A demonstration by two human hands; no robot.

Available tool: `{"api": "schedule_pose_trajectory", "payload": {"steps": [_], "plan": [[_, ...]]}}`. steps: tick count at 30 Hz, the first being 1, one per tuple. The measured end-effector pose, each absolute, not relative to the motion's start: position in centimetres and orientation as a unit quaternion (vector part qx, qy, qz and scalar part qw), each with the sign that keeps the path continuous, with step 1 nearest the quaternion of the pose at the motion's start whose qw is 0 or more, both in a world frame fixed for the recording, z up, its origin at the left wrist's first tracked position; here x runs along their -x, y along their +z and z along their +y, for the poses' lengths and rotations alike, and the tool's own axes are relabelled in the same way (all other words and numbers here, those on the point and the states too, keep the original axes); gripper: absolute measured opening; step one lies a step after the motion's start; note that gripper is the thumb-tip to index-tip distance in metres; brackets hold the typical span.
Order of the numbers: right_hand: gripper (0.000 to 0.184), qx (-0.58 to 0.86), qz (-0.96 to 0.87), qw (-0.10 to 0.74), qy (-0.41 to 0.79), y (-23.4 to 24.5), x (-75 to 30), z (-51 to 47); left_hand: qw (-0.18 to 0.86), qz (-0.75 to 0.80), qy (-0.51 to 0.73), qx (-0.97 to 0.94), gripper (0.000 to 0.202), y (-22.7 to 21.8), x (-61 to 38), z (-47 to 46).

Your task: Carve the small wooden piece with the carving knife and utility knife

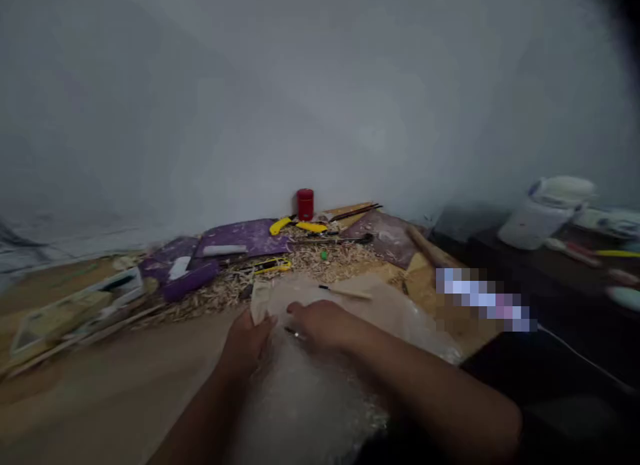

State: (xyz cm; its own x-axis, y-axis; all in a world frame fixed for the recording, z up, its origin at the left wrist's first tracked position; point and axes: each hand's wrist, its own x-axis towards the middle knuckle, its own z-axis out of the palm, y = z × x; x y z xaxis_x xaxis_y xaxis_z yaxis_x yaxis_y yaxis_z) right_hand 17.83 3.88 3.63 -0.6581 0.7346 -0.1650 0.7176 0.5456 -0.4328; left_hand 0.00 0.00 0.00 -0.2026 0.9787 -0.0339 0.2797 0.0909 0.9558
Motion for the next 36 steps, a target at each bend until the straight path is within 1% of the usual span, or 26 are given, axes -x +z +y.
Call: {"api": "schedule_pose_trajectory", "payload": {"steps": [2, 3, 9, 12, 16, 18, 22, 26, 29, 32, 36], "plan": [[0.03, 0.402, -0.881, 0.031, 0.248, 3.4, -18.0, 5.6, 0.442, 0.602, 0.452, -0.488, 0.02, -0.1, -0.5, 0.1], [0.025, 0.397, -0.881, 0.042, 0.253, 3.2, -18.0, 6.3, 0.457, 0.596, 0.447, -0.486, 0.02, -0.1, -0.6, 0.3], [0.024, 0.39, -0.865, 0.186, 0.255, 1.1, -17.6, 7.1, 0.485, 0.573, 0.447, -0.486, 0.024, -0.8, 0.2, 1.0], [0.029, 0.365, -0.872, 0.221, 0.24, 1.4, -17.6, 6.0, 0.469, 0.577, 0.454, -0.491, 0.022, -1.0, 0.7, 0.6], [0.031, 0.327, -0.899, 0.224, 0.188, 4.0, -18.0, 4.8, 0.464, 0.559, 0.457, -0.513, 0.019, -0.7, 1.1, -0.1], [0.032, 0.311, -0.916, 0.198, 0.158, 5.7, -18.5, 4.4, 0.475, 0.558, 0.447, -0.513, 0.017, -0.4, 1.1, -0.2], [0.028, 0.325, -0.929, 0.152, 0.088, 8.5, -18.7, 4.5, 0.477, 0.574, 0.43, -0.508, 0.016, 0.3, 0.9, -0.2], [0.028, 0.333, -0.932, 0.14, 0.032, 9.2, -17.9, 4.7, 0.485, 0.569, 0.461, -0.478, 0.013, 0.7, 0.5, -0.3], [0.03, 0.316, -0.934, 0.168, -0.006, 8.5, -17.5, 4.8, 0.492, 0.564, 0.495, -0.442, 0.014, 0.9, 0.1, -0.5], [0.029, 0.29, -0.934, 0.208, 0.027, 7.5, -17.8, 5.2, 0.5, 0.548, 0.526, -0.416, 0.017, 1.3, -0.2, -0.6], [0.028, 0.25, -0.937, 0.227, 0.091, 6.7, -18.6, 5.8, 0.488, 0.574, 0.503, -0.423, 0.019, 1.5, -0.1, -0.7]]}}
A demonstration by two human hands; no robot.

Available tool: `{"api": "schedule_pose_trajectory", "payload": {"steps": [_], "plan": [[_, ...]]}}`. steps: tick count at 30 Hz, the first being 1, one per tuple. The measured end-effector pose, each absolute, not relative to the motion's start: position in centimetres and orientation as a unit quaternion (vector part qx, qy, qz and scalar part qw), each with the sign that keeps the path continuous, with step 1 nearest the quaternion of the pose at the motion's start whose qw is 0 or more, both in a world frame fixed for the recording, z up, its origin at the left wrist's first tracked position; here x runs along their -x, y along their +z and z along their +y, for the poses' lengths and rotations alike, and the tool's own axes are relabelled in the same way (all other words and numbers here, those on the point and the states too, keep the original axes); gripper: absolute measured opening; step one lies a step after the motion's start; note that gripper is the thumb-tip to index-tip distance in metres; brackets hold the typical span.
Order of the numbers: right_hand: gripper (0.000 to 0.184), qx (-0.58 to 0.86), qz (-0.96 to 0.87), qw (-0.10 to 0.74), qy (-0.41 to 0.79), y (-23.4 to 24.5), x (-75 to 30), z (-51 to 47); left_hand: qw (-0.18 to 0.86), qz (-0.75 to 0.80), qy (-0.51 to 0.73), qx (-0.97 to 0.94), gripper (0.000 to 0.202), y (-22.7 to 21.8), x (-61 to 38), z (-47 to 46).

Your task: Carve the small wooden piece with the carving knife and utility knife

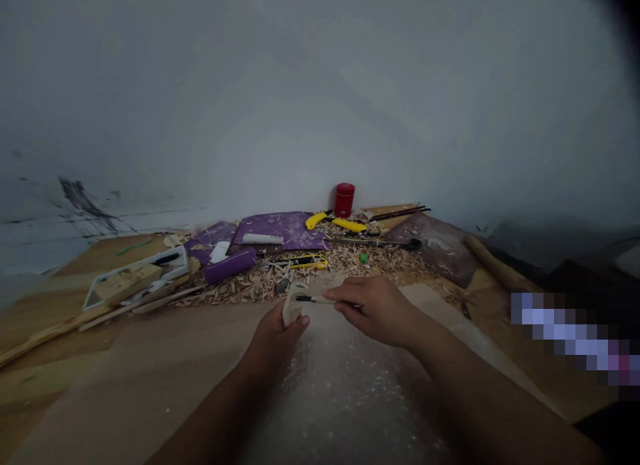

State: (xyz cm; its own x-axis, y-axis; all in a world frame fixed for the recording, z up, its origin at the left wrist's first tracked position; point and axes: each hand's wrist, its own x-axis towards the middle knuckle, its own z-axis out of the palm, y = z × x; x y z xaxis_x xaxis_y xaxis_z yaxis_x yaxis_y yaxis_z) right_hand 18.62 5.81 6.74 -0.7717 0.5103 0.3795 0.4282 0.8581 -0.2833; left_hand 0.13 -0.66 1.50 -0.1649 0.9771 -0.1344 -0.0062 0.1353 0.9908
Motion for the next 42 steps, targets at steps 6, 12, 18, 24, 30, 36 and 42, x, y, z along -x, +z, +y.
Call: {"api": "schedule_pose_trajectory", "payload": {"steps": [6, 12, 18, 24, 30, 36, 42], "plan": [[0.026, 0.227, -0.931, 0.248, 0.144, 6.3, -18.7, 5.9, 0.411, 0.603, 0.465, -0.501, 0.018, 0.4, 0.5, -0.3], [0.028, 0.243, -0.925, 0.24, 0.166, 5.9, -18.3, 5.4, 0.332, 0.67, 0.42, -0.514, 0.015, 0.7, 0.6, -0.3], [0.027, 0.254, -0.907, 0.276, 0.194, 5.0, -17.5, 4.7, 0.292, 0.693, 0.418, -0.509, 0.013, 1.3, 0.9, -0.3], [0.029, 0.267, -0.893, 0.303, 0.197, 4.4, -16.8, 4.3, 0.274, 0.712, 0.393, -0.514, 0.016, 1.8, 1.1, -0.3], [0.029, 0.275, -0.885, 0.325, 0.189, 3.8, -16.4, 4.1, 0.249, 0.728, 0.364, -0.524, 0.016, 2.0, 1.3, -0.1], [0.031, 0.259, -0.887, 0.339, 0.178, 3.0, -16.1, 4.5, 0.227, 0.738, 0.366, -0.52, 0.018, 2.8, 1.3, -0.4], [0.032, 0.244, -0.894, 0.334, 0.17, 3.0, -16.3, 5.0, 0.29, 0.722, 0.373, -0.505, 0.02, 2.7, 1.0, -0.6]]}}
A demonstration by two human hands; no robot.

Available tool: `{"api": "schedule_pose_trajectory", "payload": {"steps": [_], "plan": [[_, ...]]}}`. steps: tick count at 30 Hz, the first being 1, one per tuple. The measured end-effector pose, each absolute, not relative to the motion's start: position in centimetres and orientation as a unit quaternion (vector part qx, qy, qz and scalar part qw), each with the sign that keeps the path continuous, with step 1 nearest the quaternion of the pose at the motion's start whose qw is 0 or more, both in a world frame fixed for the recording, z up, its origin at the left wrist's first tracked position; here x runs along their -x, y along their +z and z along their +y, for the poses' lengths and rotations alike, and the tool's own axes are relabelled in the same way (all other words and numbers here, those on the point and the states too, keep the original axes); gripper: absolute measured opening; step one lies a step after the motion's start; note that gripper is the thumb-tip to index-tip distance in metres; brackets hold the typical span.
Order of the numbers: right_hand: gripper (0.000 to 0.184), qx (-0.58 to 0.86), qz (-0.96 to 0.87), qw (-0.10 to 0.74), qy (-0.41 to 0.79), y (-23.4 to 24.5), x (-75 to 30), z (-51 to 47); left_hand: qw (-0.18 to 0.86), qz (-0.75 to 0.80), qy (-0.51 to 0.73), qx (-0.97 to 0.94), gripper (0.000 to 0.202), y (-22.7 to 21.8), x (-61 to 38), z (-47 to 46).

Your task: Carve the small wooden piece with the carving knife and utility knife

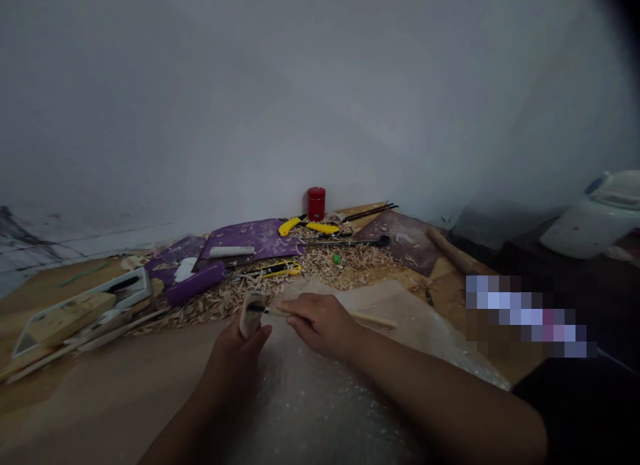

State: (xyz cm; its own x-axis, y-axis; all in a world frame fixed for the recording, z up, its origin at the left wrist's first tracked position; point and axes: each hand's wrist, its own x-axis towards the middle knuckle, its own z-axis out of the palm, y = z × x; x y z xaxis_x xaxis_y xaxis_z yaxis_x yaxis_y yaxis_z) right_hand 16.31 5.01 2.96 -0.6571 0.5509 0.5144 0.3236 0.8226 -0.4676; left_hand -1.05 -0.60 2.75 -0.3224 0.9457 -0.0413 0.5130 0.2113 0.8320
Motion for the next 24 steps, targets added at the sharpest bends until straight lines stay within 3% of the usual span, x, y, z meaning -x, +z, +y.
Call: {"api": "schedule_pose_trajectory", "payload": {"steps": [24], "plan": [[0.029, 0.292, -0.904, 0.288, 0.122, 3.4, -16.3, 4.2, 0.23, 0.735, 0.352, -0.531, 0.016, 2.6, 1.4, 0.0]]}}
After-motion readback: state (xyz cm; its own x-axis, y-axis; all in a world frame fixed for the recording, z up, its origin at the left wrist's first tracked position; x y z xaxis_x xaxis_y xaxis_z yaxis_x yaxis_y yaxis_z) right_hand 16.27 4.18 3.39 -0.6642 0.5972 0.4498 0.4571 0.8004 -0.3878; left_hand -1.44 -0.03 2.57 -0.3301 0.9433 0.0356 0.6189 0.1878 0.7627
